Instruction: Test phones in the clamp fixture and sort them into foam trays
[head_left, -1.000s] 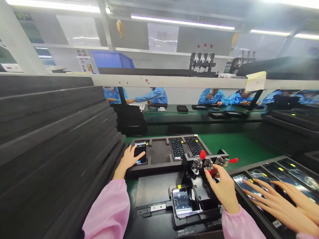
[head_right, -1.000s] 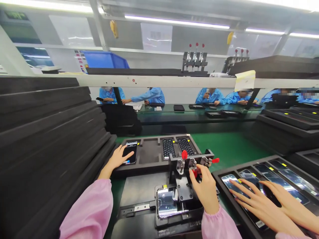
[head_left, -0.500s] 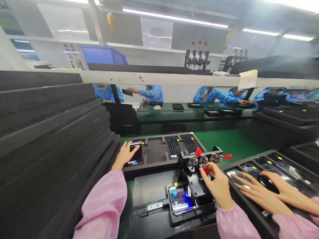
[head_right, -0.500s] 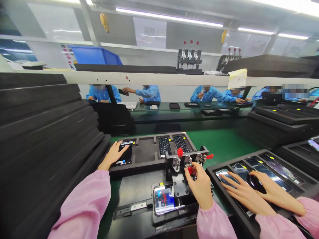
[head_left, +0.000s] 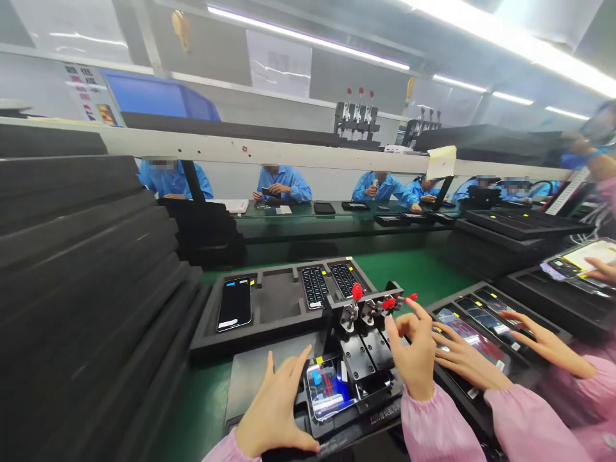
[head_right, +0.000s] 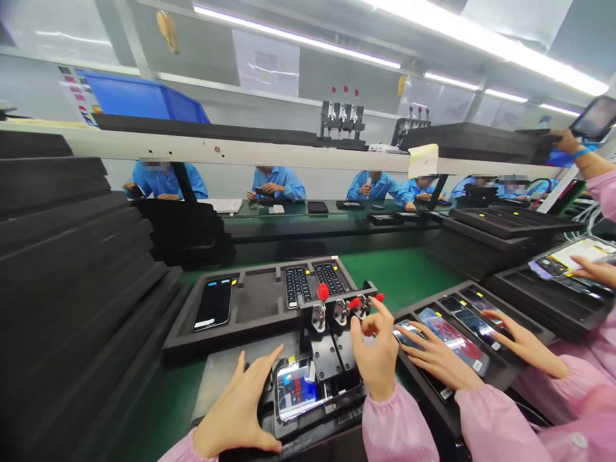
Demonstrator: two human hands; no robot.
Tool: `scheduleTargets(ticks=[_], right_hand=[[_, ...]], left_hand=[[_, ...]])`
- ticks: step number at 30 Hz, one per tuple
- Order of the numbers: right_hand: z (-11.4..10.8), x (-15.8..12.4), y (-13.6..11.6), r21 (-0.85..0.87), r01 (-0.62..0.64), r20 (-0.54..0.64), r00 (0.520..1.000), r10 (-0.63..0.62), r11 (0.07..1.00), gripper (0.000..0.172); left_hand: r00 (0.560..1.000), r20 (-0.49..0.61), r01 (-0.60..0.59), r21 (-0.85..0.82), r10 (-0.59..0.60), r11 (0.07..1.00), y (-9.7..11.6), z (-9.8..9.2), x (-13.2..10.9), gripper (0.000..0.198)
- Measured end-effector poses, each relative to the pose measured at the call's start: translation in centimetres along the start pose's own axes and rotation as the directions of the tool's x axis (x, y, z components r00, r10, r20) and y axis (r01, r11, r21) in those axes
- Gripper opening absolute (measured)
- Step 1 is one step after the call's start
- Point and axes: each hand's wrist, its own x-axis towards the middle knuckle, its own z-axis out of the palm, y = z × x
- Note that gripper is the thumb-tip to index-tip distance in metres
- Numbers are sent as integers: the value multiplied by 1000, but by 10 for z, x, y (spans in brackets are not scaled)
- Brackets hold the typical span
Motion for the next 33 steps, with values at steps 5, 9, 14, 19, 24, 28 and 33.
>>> scheduleTargets(ticks=[5, 9, 14, 19, 24, 28, 33], right_hand=[[-10, 44, -4, -154, 163, -94, 979, -178, 975, 46], [-16, 62, -9, -148, 253, 118, 964, -237, 956, 19], [-28, 18, 9, -178, 234, -21, 970, -242, 956, 17], [-20, -34, 36, -327, 193, 223, 967, -123, 925, 52], [-18, -37, 35, -305, 133, 383, 924, -7, 943, 56], [-32, -39, 34, -121, 73, 163, 985, -53, 990, 46], [-41, -55, 36, -43, 65, -131, 989, -71, 997, 36]], left_hand=[[998, -63, -11, 6, 11, 1000, 6, 10, 13, 131], [999, -48, -16, 3, 17, 1000, 17, 25, 23, 114], [999, -32, -15, -8, 15, 1000, 22, 30, 27, 105], [1000, -5, -24, -10, 24, 1000, 20, 29, 26, 93], [999, -4, -49, -36, 49, 998, 19, 30, 23, 95], [984, -176, -20, -87, 4, 996, -3, -8, 24, 85], [813, -526, 339, 75, -251, 938, -84, -94, 33, 47]])
